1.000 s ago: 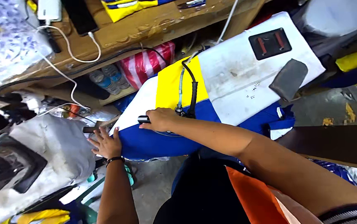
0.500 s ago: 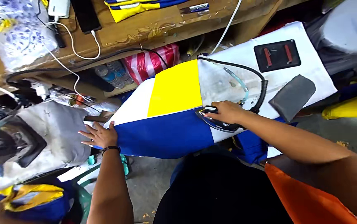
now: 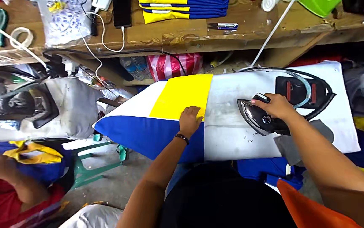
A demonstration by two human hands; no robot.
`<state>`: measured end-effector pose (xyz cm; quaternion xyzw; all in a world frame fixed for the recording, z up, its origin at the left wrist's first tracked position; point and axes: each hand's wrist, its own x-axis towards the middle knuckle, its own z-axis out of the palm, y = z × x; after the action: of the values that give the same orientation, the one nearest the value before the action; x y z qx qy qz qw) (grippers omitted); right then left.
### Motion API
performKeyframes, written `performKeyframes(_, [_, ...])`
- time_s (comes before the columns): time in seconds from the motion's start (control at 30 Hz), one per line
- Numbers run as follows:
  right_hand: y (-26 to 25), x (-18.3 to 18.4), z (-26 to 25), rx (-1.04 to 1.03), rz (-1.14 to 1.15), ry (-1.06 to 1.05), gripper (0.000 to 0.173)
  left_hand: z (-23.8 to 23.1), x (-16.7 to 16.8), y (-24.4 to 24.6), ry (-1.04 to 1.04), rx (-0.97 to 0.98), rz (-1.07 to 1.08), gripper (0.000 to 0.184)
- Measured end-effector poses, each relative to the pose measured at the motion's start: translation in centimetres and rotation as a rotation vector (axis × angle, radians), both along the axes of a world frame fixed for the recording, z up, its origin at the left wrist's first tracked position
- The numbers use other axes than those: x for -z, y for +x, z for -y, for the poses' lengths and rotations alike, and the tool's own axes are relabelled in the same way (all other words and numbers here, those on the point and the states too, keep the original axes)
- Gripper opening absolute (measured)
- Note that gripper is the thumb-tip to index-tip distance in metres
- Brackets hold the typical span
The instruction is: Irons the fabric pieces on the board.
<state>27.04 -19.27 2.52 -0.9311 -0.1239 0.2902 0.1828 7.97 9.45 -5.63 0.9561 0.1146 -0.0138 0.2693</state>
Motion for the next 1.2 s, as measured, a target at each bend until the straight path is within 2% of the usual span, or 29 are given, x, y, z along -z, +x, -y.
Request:
performKeyframes(0.07, [0.2, -0.2, -0.2, -0.01, 0.066, -0.034, 0.063, 0.6, 0.6, 0.8, 0.025, -0.027, -0.023, 0.039])
performKeyframes(0.13, [-1.8, -0.3, -0.4, -0.066, 0.357, -0.015, 0.064, 0.7, 0.9, 0.9, 0.047, -0.039, -0.006, 0.03])
performKeyframes(0.2, [-3.9, 0.6, -0.9, -0.157, 0.726, 0.184, 0.051, 0.5, 0.7, 0.7, 0.034, -0.066, 0.051, 0.019])
performKeyframes(0.23, [-5.0, 1.0, -1.9, -0.176, 0.804, 0.3, 0.044, 0.4, 0.7, 0.7, -0.017, -0.106, 0.065, 0.019])
performKeyframes(0.27, [-6.6, 1.4, -3.1, -0.181, 0.757, 0.395, 0.038, 0.3, 0.5, 0.6, -0.089, -0.163, 0.069, 0.021])
performKeyframes(0.33, [-9.4, 2.6, -6.0, -0.141, 0.395, 0.507, 0.032, 0.1, -0.4, 0.4, -0.281, -0.315, 0.041, 0.025])
performKeyframes(0.43, [-10.4, 6.2, -10.7, 0.097, -0.284, 0.558, 0.036, 0.0, -1.7, 0.3, -0.503, -0.425, -0.008, 0.029])
performKeyframes(0.5, [-10.3, 8.0, -13.2, 0.237, -0.479, 0.561, 0.036, 0.1, -2.7, 0.4, -0.57, -0.444, -0.025, 0.027])
performKeyframes(0.57, [-10.0, 9.2, -15.3, 0.3, -0.526, 0.554, 0.031, 0.0, -3.0, 0.4, -0.592, -0.449, -0.03, 0.026])
performKeyframes(0.67, [-9.4, 10.9, -17.1, 0.277, -0.464, 0.564, 0.026, -0.1, -2.8, 0.3, -0.571, -0.45, -0.02, 0.024])
performKeyframes(0.77, [-9.5, 10.3, -17.5, 0.299, -0.496, 0.604, 0.02, -0.2, -3.4, 0.3, -0.478, -0.448, -0.042, 0.023])
performKeyframes(1.0, [-9.0, 9.1, -16.9, 0.392, -0.755, 0.747, 0.015, 1.4, -4.7, -0.2, -0.317, -0.427, -0.069, 0.018])
performKeyframes(1.2, [-9.3, 9.4, -17.2, 0.641, -0.857, 0.834, 0.018, 1.3, -4.0, 0.3, -0.325, -0.416, -0.068, 0.018])
